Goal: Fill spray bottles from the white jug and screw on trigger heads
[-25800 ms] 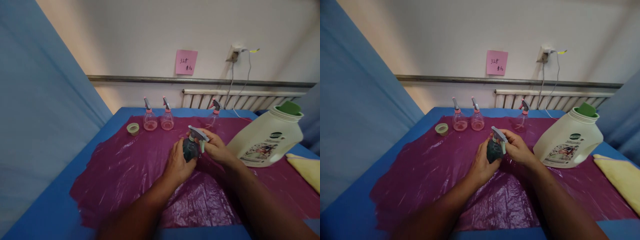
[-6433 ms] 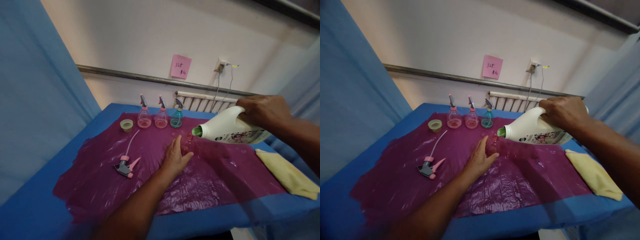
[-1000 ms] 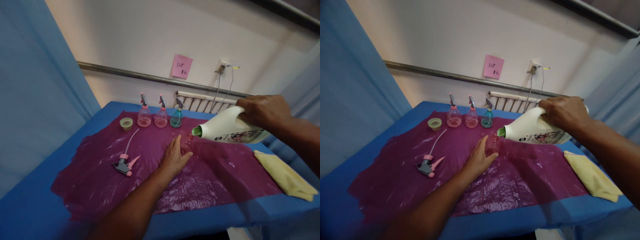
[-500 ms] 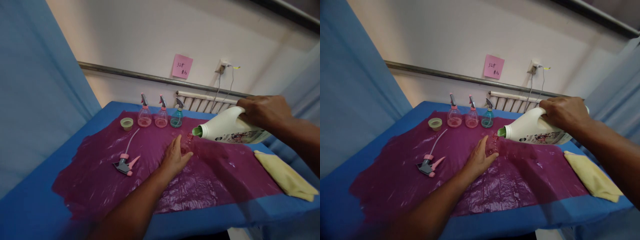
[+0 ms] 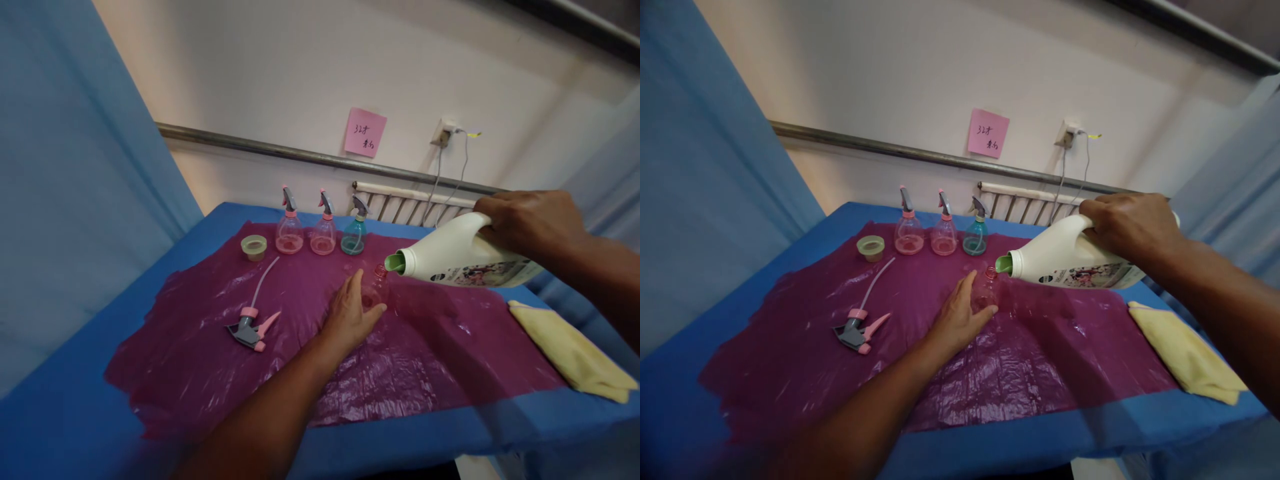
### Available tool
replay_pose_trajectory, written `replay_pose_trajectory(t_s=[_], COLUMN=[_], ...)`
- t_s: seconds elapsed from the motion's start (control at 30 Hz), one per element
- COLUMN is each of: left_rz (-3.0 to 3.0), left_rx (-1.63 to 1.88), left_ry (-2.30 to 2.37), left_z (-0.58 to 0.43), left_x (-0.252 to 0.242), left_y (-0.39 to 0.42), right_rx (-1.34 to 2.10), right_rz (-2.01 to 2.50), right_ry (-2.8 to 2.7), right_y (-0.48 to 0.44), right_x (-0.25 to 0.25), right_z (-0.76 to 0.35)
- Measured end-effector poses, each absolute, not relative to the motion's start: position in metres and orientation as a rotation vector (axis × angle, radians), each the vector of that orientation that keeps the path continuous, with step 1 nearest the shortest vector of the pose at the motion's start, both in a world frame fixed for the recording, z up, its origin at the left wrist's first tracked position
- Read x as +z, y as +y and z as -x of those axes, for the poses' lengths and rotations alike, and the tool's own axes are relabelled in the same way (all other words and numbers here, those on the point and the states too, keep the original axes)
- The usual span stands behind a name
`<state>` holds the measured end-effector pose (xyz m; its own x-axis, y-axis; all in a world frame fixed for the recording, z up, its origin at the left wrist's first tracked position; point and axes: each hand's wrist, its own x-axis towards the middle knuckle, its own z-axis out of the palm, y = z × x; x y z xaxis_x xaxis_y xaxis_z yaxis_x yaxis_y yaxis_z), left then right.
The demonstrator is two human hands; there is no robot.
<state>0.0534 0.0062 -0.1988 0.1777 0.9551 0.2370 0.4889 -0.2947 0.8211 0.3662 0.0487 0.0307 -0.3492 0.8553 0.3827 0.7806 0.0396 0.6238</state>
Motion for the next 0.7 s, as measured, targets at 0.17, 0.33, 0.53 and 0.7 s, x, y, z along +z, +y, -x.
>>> replay_pose_trajectory(t_s=[0.17,0.33,0.53,0.7], left_rz=[-1.872,-1.875,-1.873,-1.863], left_rx=[1.036,1.029,1.044,1.041], left_ry=[1.353,1.365,1.351,1.354], left_z=[-0.0537,-0.0542,-0.0535,-0.0533], left_x=[-0.1986,-0.2006,-0.2001,-0.1982], left_y=[0.0058,0.0062,0.0062,0.0056], right_rx=[1.183,1.179,1.163,1.157], right_rz=[-1.741,-1.743,-1.761,-1.772], right_ry=[2.206,2.2,2.222,2.248], right_y=[0.049,0.0483,0.0495,0.0498], right_x=[0.031,0.0313,0.0296,0.0301], right_z=[-0.3666,-0.3658,-0.3685,-0.3683])
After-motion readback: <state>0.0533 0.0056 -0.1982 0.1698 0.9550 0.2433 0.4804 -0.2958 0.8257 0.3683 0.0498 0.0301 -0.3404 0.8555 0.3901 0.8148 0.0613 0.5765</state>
